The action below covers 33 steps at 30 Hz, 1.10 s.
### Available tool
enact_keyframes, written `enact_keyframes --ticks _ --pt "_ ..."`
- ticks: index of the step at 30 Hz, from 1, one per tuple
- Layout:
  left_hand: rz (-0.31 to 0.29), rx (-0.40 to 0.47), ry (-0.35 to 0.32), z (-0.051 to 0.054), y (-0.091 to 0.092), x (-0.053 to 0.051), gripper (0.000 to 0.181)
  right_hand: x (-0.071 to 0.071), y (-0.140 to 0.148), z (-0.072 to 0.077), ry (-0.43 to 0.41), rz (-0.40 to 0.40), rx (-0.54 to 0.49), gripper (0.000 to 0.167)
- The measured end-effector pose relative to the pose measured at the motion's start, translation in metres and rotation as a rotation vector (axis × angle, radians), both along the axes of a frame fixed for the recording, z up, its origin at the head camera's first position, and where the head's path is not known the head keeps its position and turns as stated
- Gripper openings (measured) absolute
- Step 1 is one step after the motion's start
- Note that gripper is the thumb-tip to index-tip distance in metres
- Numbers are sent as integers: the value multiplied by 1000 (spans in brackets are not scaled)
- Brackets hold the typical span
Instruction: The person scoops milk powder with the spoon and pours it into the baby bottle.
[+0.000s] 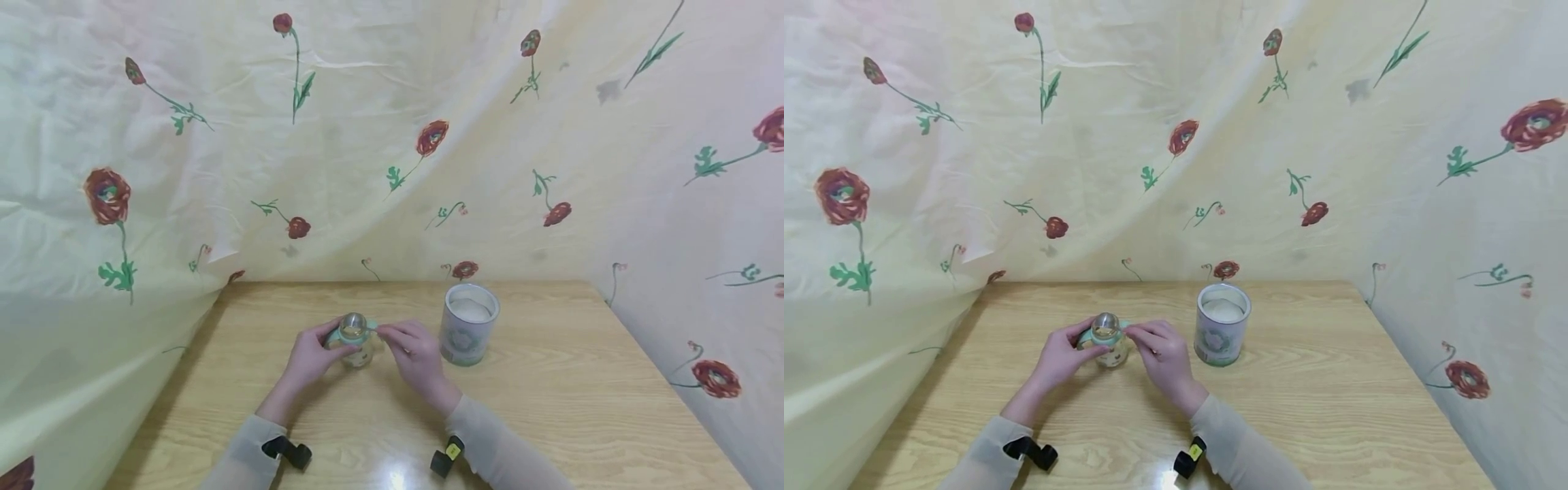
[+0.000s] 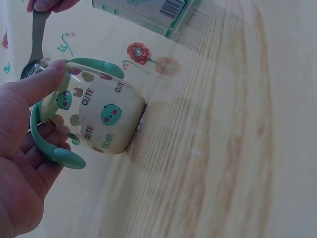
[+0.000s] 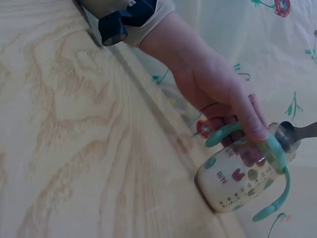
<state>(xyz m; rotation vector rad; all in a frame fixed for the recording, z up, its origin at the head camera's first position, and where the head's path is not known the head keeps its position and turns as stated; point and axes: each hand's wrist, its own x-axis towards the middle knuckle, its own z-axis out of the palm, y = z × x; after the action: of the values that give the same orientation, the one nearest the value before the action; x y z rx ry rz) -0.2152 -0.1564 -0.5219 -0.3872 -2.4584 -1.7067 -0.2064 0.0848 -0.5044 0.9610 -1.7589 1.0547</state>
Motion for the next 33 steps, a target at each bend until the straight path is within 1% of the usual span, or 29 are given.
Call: enact_keyframes --ticks 1,3,4,7,10,12,15,17,19,21,23,27,30,33 --pt "0 2 0 0 -1 0 67 0 -1 0 -31 -3 -31 24" --pt "4 6 -3 0 -2 2 68 1 -3 1 -134 6 -117 20" --pt "4 9 -1 1 -2 2 68 2 -3 3 -199 16 -166 18" --pt "8 15 -12 3 0 1 68 5 -2 10 -429 47 -325 13" --pt "11 12 -27 3 0 1 68 9 1 17 -638 68 -463 14" --pt "8 9 -26 3 0 1 68 10 3 22 -744 68 -523 17" --pt "0 15 -23 3 0 1 69 12 6 28 -850 71 -592 20" --pt "-5 22 -21 2 0 1 69 15 9 33 -880 78 -631 21" --pt "-7 22 -22 2 0 1 69 17 14 40 -886 71 -664 21" --pt "-6 19 -22 0 0 0 70 19 23 47 -863 67 -679 22" --pt "-7 11 -20 0 1 -1 70 21 35 55 -825 42 -686 23" --pt "-1 11 -27 0 0 0 70 22 67 71 -732 -15 -677 23" --pt "3 12 -29 1 0 0 70 20 94 79 -711 -69 -653 26" --pt "8 5 -29 0 -1 1 71 15 121 81 -723 -124 -621 28"
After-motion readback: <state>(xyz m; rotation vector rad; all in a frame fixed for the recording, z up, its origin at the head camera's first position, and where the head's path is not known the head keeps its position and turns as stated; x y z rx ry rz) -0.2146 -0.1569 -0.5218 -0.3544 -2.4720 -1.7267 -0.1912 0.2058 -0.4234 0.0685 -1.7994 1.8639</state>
